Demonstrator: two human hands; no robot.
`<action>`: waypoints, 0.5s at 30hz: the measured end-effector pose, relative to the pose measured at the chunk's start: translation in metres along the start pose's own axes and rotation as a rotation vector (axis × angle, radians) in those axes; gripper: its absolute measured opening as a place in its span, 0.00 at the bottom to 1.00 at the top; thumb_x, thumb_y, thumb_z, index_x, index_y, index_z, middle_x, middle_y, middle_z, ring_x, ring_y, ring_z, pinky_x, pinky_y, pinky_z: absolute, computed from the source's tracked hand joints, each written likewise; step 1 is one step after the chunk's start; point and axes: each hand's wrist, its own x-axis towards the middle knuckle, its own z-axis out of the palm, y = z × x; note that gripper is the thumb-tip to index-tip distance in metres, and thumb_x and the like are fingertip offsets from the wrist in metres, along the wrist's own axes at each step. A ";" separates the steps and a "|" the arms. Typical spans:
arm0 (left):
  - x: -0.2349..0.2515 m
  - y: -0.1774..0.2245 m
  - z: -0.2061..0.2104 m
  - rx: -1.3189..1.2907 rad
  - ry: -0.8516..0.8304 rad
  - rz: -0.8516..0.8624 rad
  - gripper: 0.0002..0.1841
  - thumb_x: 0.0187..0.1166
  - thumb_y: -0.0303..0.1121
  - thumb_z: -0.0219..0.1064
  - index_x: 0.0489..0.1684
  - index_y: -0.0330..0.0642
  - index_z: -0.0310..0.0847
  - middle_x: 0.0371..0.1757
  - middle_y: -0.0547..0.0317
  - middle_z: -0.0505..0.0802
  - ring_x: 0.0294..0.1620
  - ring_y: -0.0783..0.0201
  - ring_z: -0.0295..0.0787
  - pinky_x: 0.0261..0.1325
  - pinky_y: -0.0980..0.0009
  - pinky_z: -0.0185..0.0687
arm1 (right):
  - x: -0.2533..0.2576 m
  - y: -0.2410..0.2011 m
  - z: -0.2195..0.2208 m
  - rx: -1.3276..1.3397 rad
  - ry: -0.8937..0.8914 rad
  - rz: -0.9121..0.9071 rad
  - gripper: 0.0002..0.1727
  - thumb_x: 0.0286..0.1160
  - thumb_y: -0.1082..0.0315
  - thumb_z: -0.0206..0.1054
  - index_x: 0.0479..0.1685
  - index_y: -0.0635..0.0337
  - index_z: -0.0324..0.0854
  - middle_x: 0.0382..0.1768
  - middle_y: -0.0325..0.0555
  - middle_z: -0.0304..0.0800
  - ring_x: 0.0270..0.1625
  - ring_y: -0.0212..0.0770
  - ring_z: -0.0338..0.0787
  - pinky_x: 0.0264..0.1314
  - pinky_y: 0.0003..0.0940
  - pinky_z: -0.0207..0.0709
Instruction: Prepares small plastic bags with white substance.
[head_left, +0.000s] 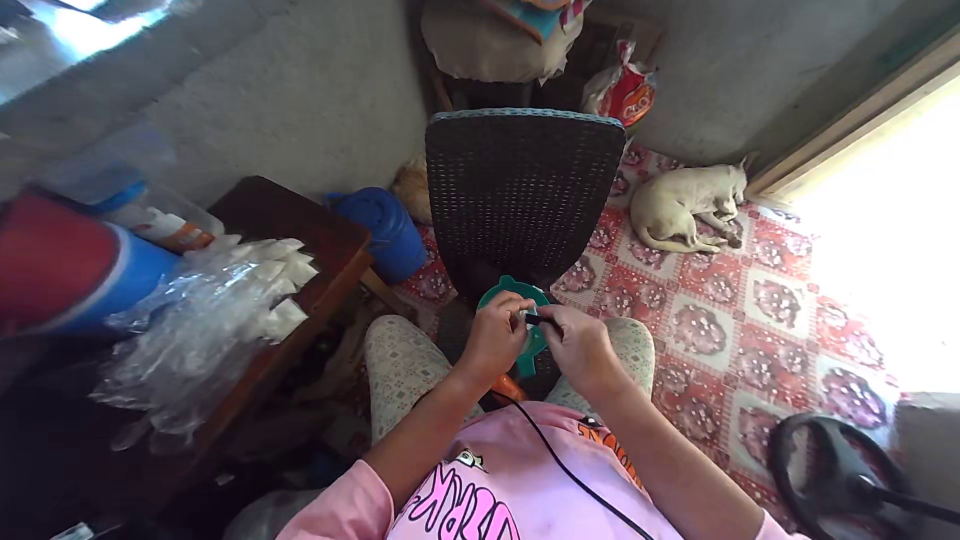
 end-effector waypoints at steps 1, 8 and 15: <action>0.000 0.000 0.000 0.002 -0.003 -0.005 0.15 0.77 0.23 0.66 0.57 0.41 0.91 0.58 0.56 0.90 0.37 0.70 0.89 0.44 0.73 0.90 | -0.002 0.002 0.004 -0.053 0.023 -0.060 0.11 0.77 0.71 0.66 0.50 0.62 0.92 0.42 0.48 0.96 0.48 0.42 0.96 0.57 0.36 0.89; 0.001 -0.006 -0.014 -0.026 0.050 -0.078 0.16 0.75 0.21 0.68 0.59 0.44 0.91 0.62 0.57 0.89 0.36 0.69 0.91 0.43 0.70 0.93 | -0.009 0.016 0.003 -0.025 0.059 -0.331 0.08 0.79 0.75 0.63 0.37 0.62 0.88 0.45 0.50 0.92 0.53 0.45 0.91 0.61 0.35 0.86; -0.002 -0.008 -0.026 -0.063 0.108 -0.099 0.16 0.74 0.19 0.67 0.57 0.41 0.91 0.60 0.54 0.90 0.36 0.67 0.91 0.42 0.69 0.93 | -0.012 0.022 -0.021 0.187 0.199 -0.233 0.03 0.72 0.75 0.70 0.37 0.61 0.90 0.46 0.46 0.94 0.54 0.36 0.93 0.58 0.29 0.89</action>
